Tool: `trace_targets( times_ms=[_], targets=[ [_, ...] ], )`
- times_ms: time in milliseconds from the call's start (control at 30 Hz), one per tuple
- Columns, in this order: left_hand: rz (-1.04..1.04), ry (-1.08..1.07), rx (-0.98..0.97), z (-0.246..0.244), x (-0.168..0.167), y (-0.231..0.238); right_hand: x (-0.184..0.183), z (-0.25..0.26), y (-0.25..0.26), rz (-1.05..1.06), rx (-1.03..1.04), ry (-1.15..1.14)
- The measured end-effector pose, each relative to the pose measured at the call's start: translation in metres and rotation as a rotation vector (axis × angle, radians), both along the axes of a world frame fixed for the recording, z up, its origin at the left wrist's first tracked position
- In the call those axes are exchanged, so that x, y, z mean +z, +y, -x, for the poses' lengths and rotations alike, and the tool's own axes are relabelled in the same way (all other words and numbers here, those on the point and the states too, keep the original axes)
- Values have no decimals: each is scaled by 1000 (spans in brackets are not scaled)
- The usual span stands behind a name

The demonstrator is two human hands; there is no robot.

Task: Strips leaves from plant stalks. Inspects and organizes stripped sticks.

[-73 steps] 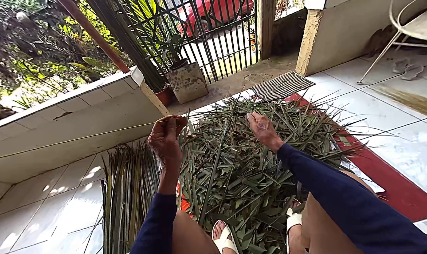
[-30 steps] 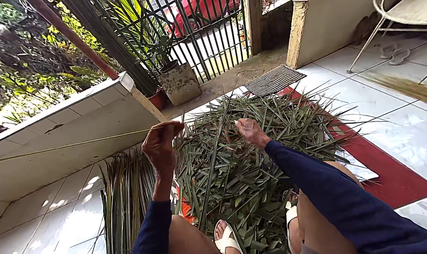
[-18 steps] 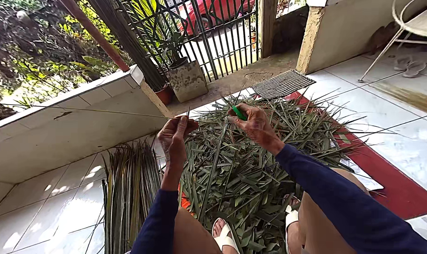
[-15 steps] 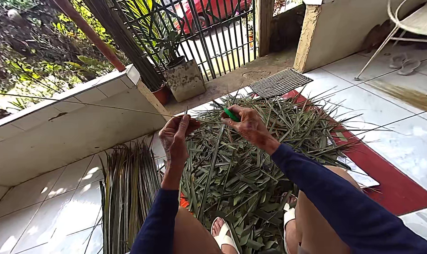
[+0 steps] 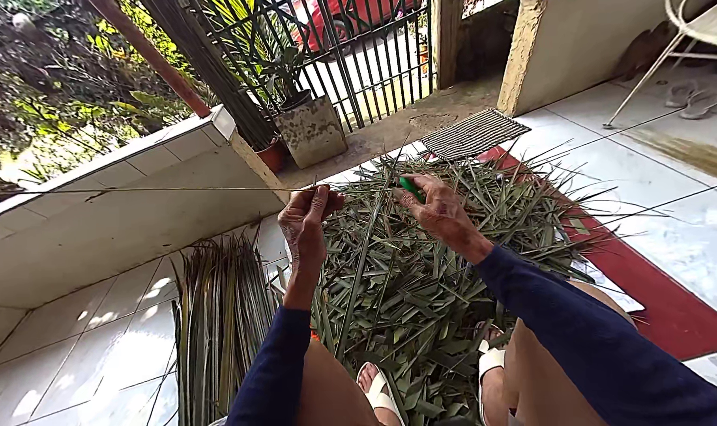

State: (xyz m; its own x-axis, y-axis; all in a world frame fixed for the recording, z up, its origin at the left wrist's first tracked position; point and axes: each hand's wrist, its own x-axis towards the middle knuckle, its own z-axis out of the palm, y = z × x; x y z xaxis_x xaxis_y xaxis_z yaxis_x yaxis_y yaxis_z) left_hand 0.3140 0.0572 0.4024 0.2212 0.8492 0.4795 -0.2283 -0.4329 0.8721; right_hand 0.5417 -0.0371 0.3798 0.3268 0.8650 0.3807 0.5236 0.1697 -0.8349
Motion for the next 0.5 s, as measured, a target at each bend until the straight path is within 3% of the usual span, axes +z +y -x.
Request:
trace_targets(
  times_ms=[167,300,500],
  targets=[
    [11,33,-41,-6,2,-7,0,3,4,-79,2,-54],
    [4,64,-52,-8,2,-10,-11,5,7,-2,84,-53],
    [44,96,-71,-13,1,-17,-13,16,-2,1,199,123]
  ],
)
